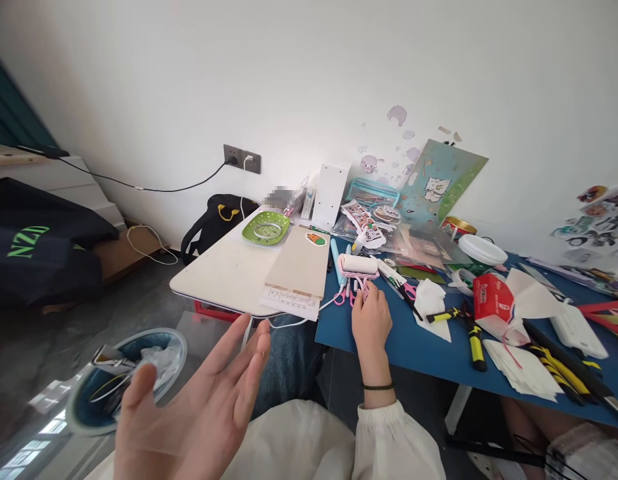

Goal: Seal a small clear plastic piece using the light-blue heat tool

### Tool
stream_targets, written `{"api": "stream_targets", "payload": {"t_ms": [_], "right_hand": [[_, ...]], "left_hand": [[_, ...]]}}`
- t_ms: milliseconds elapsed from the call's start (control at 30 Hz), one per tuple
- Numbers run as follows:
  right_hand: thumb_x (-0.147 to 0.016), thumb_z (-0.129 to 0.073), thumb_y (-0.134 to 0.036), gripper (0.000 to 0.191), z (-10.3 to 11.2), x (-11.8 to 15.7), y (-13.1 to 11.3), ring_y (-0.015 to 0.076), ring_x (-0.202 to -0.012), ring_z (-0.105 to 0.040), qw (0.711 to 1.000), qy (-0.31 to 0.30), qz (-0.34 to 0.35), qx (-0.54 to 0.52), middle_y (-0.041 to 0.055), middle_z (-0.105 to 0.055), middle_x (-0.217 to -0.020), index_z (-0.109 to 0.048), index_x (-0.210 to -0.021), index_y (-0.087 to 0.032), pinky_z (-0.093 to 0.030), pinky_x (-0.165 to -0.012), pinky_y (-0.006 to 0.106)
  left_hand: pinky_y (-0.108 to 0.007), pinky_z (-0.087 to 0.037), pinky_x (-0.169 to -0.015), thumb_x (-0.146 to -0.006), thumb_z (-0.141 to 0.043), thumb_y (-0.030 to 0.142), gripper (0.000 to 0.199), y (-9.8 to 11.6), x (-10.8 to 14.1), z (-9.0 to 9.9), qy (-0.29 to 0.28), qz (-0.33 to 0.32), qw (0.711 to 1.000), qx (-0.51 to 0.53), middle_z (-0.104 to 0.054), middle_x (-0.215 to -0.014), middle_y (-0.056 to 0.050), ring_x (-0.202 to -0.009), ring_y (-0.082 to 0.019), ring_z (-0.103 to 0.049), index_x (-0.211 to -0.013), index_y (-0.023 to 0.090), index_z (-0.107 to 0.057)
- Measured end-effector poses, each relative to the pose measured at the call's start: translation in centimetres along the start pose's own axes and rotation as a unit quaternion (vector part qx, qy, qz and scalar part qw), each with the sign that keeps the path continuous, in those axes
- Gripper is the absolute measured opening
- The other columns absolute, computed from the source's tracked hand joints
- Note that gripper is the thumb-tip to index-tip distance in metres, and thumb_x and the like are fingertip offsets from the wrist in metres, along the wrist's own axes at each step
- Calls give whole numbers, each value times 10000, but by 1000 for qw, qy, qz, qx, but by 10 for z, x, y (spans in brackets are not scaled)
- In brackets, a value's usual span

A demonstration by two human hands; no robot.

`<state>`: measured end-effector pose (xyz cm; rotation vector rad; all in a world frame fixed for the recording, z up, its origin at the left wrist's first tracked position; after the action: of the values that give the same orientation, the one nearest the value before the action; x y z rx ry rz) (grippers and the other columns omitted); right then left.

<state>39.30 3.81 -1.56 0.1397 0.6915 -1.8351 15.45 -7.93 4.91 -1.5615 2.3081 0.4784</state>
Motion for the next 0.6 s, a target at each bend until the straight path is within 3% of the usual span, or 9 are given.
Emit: {"api": "stream_targets", "payload": {"t_ms": [200,333,433,533,567,600], "right_hand": [[-896,-376,-345,404,-2,1,3,306,-999,-523,1000,7,5,5,179,-560,-1069,-579,-1164,-121,-417,-728,359],[-859,-444,-365,421,4,2,4,358,-1055,-477,999,13,15,-33,216,-541,-1090,-588,-1143,-89,-400,-828,443],[-860,-450,-412,465,28,10,-2,384,-1117,-448,995,34,15,-90,241,-530,-1146,-576,-1149,-71,-372,-900,514],[-932,-343,-415,400,69,28,-20,280,-1104,-513,983,36,35,-178,150,-575,-1162,-585,-1133,-168,-417,-925,427],[-956,-301,-410,385,85,35,-29,242,-1076,-542,973,25,53,-223,106,-598,-1146,-600,-1100,-215,-437,-910,386],[-958,-343,-404,347,99,43,-40,241,-1082,-543,940,-12,69,-334,91,-610,-1136,-632,-1041,-230,-430,-921,385]], "left_hand": [[-245,-148,-1151,-911,-98,549,801,-7,-1,-4,-12,18,1000,-11,-310,-1508,-158,-1407,-195,-262,-1416,-30,-326],[-247,-173,-1146,-893,-185,562,814,-10,1,-11,-10,27,1000,-12,-311,-1502,-175,-1394,-201,-298,-1399,-54,-347],[-250,-203,-1137,-878,-229,560,810,-13,2,-17,-8,38,999,-5,-312,-1502,-180,-1383,-206,-324,-1406,-44,-343],[-253,-242,-1119,-866,-254,563,794,-18,2,-22,-11,54,998,-2,-325,-1503,-165,-1365,-205,-361,-1417,0,-351],[-254,-254,-1113,-865,-257,564,784,-20,2,-23,-8,58,998,-2,-336,-1501,-157,-1357,-204,-377,-1416,16,-362],[-255,-266,-1106,-862,-262,568,776,-22,2,-24,-4,63,998,-2,-348,-1498,-148,-1348,-203,-392,-1413,34,-376]]}}
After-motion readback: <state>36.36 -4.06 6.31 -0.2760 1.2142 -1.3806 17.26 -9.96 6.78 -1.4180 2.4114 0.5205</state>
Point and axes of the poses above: each hand's wrist, its own x-axis away from the middle knuckle, its own z-axis out of the back of the hand, y = z × x, the point moved 4 cm from there along -x, towards the middle knuckle
